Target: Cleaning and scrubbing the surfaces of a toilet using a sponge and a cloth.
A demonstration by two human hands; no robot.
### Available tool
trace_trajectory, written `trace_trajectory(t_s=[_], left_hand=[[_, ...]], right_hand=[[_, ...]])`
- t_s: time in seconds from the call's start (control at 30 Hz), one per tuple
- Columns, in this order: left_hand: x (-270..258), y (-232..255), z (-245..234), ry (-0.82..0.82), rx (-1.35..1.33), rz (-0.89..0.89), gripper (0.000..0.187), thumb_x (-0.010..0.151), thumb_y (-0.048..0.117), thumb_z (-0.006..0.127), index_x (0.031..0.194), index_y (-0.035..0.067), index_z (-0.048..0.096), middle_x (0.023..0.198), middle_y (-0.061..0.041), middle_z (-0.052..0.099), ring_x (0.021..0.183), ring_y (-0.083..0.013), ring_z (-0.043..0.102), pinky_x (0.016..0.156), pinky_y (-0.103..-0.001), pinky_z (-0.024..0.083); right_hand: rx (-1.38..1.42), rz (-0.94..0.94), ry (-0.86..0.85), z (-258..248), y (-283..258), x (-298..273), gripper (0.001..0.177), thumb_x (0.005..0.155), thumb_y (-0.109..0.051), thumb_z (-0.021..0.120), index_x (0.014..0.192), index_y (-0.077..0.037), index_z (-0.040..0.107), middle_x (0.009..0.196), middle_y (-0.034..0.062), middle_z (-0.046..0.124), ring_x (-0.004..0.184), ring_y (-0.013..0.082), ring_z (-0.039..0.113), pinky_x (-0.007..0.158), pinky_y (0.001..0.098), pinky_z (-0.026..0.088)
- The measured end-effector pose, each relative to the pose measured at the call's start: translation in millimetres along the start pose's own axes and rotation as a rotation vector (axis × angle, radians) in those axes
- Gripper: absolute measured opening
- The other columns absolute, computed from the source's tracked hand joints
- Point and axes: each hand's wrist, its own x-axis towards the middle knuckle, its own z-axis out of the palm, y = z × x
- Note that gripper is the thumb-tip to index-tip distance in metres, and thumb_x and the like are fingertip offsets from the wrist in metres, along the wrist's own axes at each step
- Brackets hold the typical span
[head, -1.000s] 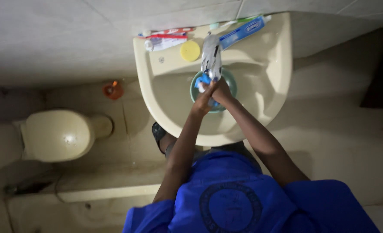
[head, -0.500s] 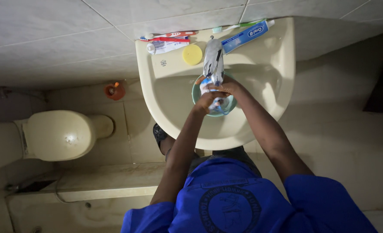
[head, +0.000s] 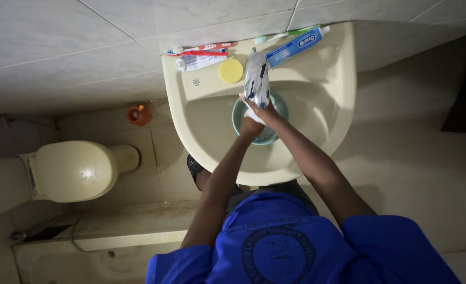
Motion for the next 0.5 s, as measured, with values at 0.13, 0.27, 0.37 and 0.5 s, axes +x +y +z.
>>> trace_trajectory(t_s=[0.13, 0.27, 0.37, 0.5], left_hand=[[-7, 50, -5, -0.018, 0.302, -0.343, 0.058, 0.082, 0.048, 0.072, 0.126, 0.012, 0.062, 0.119, -0.017, 0.068, 0.110, -0.0380, 0.064, 0.085, -0.049, 0.052], [-11, 47, 1, -0.119, 0.471, -0.382, 0.045, 0.083, 0.049, 0.065, 0.114, 0.016, 0.072, 0.114, -0.012, 0.075, 0.110, -0.0349, 0.069, 0.088, -0.046, 0.055], [-6, 48, 2, -0.123, 0.506, -0.370, 0.045, 0.081, 0.050, 0.067, 0.112, 0.018, 0.073, 0.113, -0.011, 0.076, 0.110, -0.0343, 0.069, 0.089, -0.046, 0.055], [-8, 74, -11, -0.140, 0.549, -0.436, 0.050, 0.076, 0.052, 0.076, 0.109, 0.016, 0.074, 0.110, -0.013, 0.076, 0.108, -0.0324, 0.070, 0.091, -0.043, 0.056]], right_hand=[[-0.204, 0.125, 0.101, -1, -46, -3, 0.049, 0.096, -0.038, 0.074, 0.132, -0.006, 0.068, 0.121, 0.0183, 0.071, 0.106, 0.0306, 0.067, 0.090, 0.0417, 0.051], [-0.093, 0.453, 0.251, 6, -20, -9, 0.057, 0.084, -0.041, 0.075, 0.126, -0.004, 0.063, 0.112, 0.0184, 0.072, 0.102, 0.0354, 0.073, 0.086, 0.0429, 0.057], [-0.204, 0.391, 0.332, 6, 9, -5, 0.051, 0.084, -0.035, 0.076, 0.121, -0.003, 0.066, 0.110, 0.0210, 0.073, 0.103, 0.0385, 0.071, 0.085, 0.0441, 0.057], [-0.190, 0.438, 0.340, -3, -37, -8, 0.044, 0.091, -0.035, 0.076, 0.116, 0.000, 0.069, 0.105, 0.0215, 0.074, 0.096, 0.0355, 0.070, 0.082, 0.0443, 0.055]])
